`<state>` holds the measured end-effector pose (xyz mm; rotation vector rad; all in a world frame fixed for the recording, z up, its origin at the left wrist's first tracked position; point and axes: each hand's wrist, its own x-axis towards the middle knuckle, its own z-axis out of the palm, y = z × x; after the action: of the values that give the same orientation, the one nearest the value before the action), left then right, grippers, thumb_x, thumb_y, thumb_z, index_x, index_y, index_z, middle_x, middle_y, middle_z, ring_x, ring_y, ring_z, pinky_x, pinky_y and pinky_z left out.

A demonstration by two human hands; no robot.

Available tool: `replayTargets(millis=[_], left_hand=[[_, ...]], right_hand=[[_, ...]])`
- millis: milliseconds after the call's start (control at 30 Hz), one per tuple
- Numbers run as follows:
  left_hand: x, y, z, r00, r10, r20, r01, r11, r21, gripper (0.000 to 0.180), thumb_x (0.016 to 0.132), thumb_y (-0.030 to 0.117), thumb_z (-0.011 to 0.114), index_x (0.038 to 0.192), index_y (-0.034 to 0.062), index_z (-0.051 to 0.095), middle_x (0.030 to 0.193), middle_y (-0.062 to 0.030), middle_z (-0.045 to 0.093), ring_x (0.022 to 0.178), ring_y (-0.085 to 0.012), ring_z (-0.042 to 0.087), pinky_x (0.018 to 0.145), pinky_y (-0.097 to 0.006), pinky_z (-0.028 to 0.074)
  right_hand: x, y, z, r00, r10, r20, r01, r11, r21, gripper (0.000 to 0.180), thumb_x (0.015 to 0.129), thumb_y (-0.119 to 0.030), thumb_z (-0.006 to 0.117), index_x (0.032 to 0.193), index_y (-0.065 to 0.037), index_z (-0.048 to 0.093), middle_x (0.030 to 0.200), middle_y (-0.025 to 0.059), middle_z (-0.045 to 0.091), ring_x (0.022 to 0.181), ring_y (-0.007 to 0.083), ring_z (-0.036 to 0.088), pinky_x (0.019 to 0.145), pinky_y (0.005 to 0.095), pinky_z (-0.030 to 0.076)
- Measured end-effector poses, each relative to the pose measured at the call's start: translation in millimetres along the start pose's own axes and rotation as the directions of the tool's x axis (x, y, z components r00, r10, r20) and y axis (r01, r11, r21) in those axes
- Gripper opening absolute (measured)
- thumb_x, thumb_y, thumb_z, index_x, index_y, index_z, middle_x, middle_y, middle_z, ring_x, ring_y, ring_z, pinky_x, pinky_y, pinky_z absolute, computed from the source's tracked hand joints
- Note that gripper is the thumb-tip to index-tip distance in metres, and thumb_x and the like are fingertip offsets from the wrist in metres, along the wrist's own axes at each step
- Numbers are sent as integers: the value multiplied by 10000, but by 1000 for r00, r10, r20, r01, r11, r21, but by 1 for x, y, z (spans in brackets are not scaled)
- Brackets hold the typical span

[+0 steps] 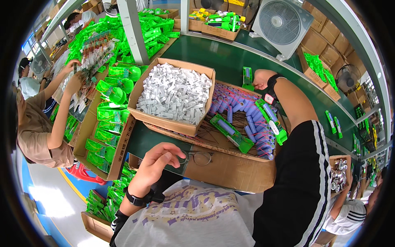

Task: Assembling green plastic housings with internal electronic components and batteries on a factory line.

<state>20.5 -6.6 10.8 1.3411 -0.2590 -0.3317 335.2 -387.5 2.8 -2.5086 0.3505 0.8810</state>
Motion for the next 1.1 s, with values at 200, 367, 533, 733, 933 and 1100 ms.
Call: replayTargets(millis=[200, 367, 533, 733, 933, 1100], left_hand=[[5, -1, -3, 1000, -2, 11, 2, 1000, -4, 189, 877, 74, 402, 1022, -13, 488, 951, -85, 585, 757, -103, 527, 711, -250, 452], [16, -3, 4, 996, -40, 79, 38, 999, 25, 195, 881, 88, 394, 1019, -7, 495, 944, -84, 587, 760, -111, 538, 715, -253, 454], [36, -14, 19, 967, -125, 221, 133, 991, -23, 209, 890, 122, 402, 1019, -6, 503, 931, -81, 596, 751, -112, 551, 686, -252, 466], [46, -26, 31, 931, -183, 315, 194, 981, -4, 250, 895, 173, 433, 1070, 0, 478, 998, -95, 576, 817, -127, 545, 722, -265, 461], [41, -25, 43, 934, 310, 175, -283, 945, -162, 504, 910, 282, 434, 1274, 14, 212, 1243, -155, 382, 1067, -224, 481, 874, -319, 408], [15, -6, 21, 995, 99, -25, -100, 884, -456, 558, 878, 322, 460, 1267, 33, 184, 1098, -189, 442, 837, -255, 551, 680, -451, 512]], right_hand=[[-91, -11, -19, 972, -211, -104, 192, 966, -171, 562, 781, -437, 541, 1068, 46, 512, 969, 110, 578, 826, 195, 586, 627, 340, 506], [-172, 2, 32, 870, -489, -71, 318, 664, -676, 729, 739, -524, 567, 1147, 58, 409, 984, 241, 571, 899, 330, 573, 750, 369, 457], [-187, 28, 82, 842, -431, -325, 198, 807, -557, 629, 717, -276, 622, 1199, 40, 369, 1024, 254, 542, 936, 362, 545, 788, 390, 437], [-240, -30, 78, 753, -527, -394, 470, 850, -238, 505, 744, -266, 631, 1088, 59, 455, 900, 186, 574, 813, 258, 587, 687, 329, 470], [-262, -101, 141, 589, -805, -72, 804, 593, -44, 427, 831, -181, 586, 1157, -1, 376, 901, 79, 536, 797, 117, 539, 686, 252, 465], [-220, -141, 131, 422, -902, -95, 885, 432, -173, 196, 837, -180, 539, 902, 3, 567, 809, 118, 601, 711, 197, 591, 633, 318, 463]])
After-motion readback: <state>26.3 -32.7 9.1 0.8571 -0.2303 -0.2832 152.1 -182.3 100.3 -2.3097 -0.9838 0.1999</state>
